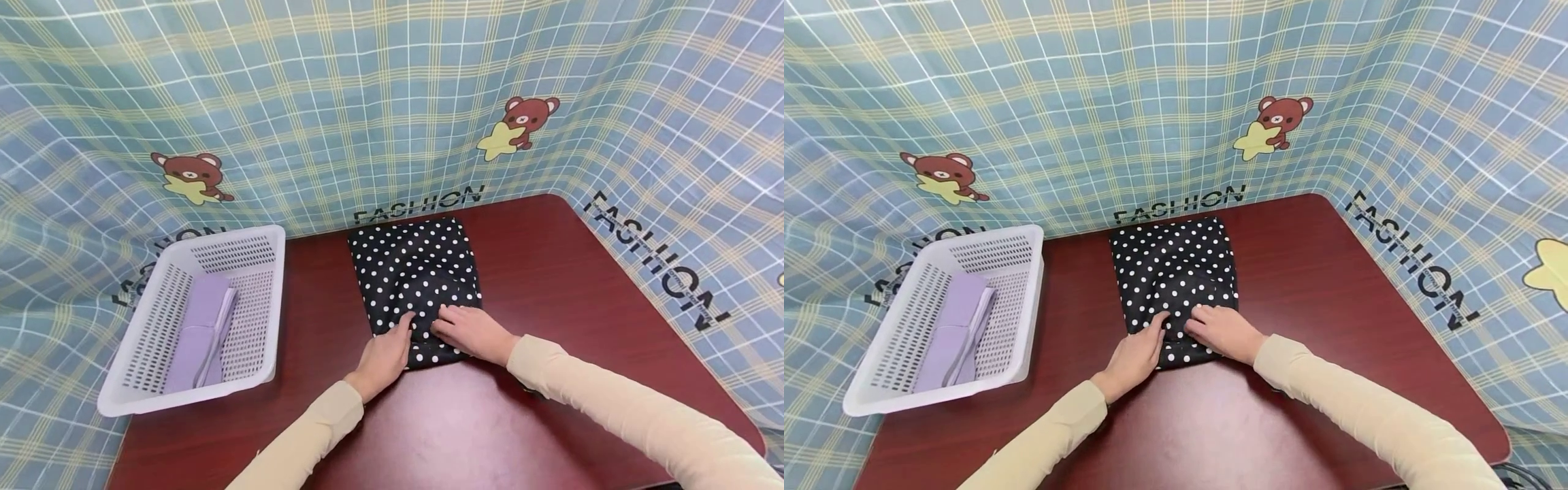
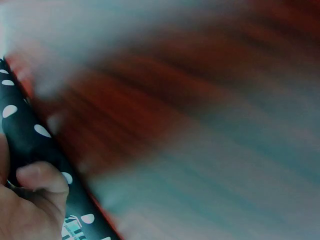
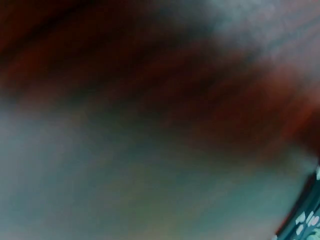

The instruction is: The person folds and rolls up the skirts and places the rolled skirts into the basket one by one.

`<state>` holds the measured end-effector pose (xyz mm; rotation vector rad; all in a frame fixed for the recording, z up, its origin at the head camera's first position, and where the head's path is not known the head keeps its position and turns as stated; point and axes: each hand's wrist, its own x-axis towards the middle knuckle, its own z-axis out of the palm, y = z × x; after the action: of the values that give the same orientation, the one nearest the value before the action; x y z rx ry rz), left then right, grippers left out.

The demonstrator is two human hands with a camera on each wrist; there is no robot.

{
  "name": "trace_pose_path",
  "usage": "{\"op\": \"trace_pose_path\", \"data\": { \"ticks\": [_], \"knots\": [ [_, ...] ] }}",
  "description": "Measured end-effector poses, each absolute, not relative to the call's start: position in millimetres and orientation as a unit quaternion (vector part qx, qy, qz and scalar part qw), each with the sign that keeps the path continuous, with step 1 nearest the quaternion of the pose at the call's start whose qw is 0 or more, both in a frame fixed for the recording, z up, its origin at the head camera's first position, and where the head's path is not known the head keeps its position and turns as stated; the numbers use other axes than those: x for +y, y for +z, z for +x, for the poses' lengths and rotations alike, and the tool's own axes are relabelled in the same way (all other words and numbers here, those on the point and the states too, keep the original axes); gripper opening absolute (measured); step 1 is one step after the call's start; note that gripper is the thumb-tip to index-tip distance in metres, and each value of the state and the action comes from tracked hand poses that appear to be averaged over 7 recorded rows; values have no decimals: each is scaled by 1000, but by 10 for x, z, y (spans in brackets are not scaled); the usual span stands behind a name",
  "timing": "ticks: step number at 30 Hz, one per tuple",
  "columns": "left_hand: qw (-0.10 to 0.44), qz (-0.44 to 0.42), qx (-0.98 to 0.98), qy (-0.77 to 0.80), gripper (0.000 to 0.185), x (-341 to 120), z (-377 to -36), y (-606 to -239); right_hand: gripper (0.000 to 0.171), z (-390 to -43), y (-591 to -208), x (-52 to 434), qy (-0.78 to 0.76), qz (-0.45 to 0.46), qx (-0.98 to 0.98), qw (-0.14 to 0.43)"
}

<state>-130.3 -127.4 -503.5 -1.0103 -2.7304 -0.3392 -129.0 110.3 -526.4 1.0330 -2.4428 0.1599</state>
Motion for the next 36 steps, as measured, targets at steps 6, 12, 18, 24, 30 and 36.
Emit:
{"op": "trace_pose_path", "data": {
  "ticks": [6,12,18,24,30,36],
  "knots": [
    [67,-312,-928,-192,24,-1282,-1284,-4997,30,-1121,-4939,1063,-45,470,-854,219],
    [74,-301,-935,-170,22,-1265,-1266,-5012,30,-767,-4879,857,-30,469,-851,233],
    [197,-417,-887,-4,39,-1277,-1380,-5016,20,-662,-4947,808,-60,340,-905,247],
    [238,-507,-822,108,27,-1277,-1198,-4868,24,-710,-4925,769,-41,328,-915,229],
    [227,-446,-850,163,32,-1229,-842,-4781,29,-824,-4832,809,22,329,-925,187],
    [282,-399,-847,209,28,-1193,-779,-4817,25,-980,-4795,824,61,351,-923,146]
  ]
}}
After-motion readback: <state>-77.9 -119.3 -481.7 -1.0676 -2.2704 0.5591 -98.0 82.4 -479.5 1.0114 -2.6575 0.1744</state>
